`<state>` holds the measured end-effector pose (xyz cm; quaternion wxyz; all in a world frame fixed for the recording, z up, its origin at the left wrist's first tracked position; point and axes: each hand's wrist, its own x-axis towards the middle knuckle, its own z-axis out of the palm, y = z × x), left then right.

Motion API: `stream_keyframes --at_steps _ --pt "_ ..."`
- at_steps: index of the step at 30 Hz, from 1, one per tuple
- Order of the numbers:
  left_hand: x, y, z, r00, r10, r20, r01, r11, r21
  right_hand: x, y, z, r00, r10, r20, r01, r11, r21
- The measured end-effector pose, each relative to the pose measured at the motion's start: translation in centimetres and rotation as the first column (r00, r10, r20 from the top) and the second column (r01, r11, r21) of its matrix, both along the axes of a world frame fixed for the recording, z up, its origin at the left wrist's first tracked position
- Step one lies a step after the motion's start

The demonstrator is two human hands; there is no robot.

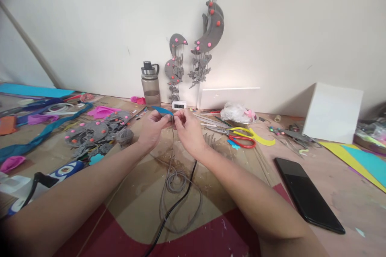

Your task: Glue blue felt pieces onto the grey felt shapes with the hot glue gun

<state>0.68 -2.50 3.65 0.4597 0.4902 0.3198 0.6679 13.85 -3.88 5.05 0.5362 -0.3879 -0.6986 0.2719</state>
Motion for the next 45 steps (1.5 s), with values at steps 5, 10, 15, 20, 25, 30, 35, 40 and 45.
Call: stream_keyframes --at_steps 5,10,15,20,25,30,35,40,45 --pt "-0.3 0.1 0.1 0.998 0.005 -0.066 -0.001 0.998 0.055 0.1 0.0 0.4 1.000 -0.008 0.019 0.009 0.998 -0.057" --pt "-0.6 0.0 0.4 0.984 0.011 -0.176 0.007 0.995 0.103 0.3 0.2 0.7 1.000 0.002 0.013 -0.001 0.996 -0.088" --pt "-0.7 -0.1 0.4 0.986 0.001 -0.164 0.013 0.996 0.087 0.2 0.6 0.6 0.998 0.021 -0.051 -0.028 0.987 -0.158" --pt "-0.5 0.1 0.2 0.994 -0.032 -0.109 0.038 0.998 0.052 0.1 1.1 0.3 0.974 0.078 -0.213 -0.136 0.951 -0.276" --pt "-0.5 0.1 0.1 0.996 -0.041 -0.076 0.041 0.999 0.004 -0.2 1.1 0.7 0.934 0.067 -0.352 -0.206 0.903 -0.377" --pt "-0.3 0.0 -0.1 0.997 -0.057 -0.050 0.058 0.998 0.005 -0.4 0.8 1.1 0.921 0.053 -0.385 -0.232 0.870 -0.436" --pt "-0.2 0.1 -0.3 0.997 -0.073 0.008 0.073 0.997 -0.038 -0.6 0.7 1.0 0.925 0.036 -0.378 -0.212 0.875 -0.435" --pt "-0.2 0.1 -0.3 0.990 -0.124 0.060 0.127 0.991 -0.052 -0.3 1.4 0.2 0.953 -0.019 -0.304 -0.108 0.913 -0.394" --pt "-0.3 0.2 0.1 0.963 -0.197 0.183 0.214 0.974 -0.078 0.6 2.8 -1.0 0.964 -0.031 -0.263 -0.070 0.928 -0.365"
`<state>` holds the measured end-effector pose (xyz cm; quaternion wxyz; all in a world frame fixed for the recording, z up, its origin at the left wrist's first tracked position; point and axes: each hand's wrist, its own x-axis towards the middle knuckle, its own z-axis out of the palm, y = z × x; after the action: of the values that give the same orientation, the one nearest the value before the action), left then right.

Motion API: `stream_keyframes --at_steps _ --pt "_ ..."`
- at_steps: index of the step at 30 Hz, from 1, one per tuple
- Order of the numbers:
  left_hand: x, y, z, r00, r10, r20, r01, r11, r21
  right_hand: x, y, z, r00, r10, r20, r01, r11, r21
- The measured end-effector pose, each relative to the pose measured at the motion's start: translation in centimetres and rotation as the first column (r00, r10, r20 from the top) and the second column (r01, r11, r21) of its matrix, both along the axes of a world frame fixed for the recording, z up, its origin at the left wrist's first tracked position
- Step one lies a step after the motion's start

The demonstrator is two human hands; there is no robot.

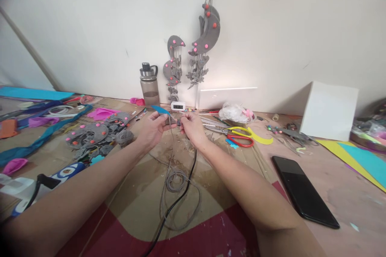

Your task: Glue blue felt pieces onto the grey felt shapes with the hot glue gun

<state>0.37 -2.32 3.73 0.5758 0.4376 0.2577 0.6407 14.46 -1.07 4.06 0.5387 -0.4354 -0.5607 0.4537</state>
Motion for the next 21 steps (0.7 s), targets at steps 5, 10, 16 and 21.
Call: stream_keyframes --at_steps 5,10,16,21 --pt "-0.5 0.5 0.1 0.998 0.005 0.063 -0.002 0.999 -0.045 0.2 0.3 -0.4 0.998 0.039 0.041 -0.040 0.999 0.008" --pt "-0.9 0.9 0.2 0.995 0.057 0.080 -0.053 0.997 -0.047 0.0 -0.7 0.2 0.966 0.078 0.247 -0.118 0.982 0.150" --pt "-1.3 1.5 -0.1 0.988 0.098 0.123 -0.092 0.995 -0.050 -0.1 -0.9 0.1 0.934 0.006 0.357 -0.131 0.937 0.325" --pt "-1.8 2.3 -1.0 0.986 0.113 0.123 -0.104 0.991 -0.079 0.6 0.0 -0.4 0.881 -0.061 0.470 -0.076 0.961 0.267"
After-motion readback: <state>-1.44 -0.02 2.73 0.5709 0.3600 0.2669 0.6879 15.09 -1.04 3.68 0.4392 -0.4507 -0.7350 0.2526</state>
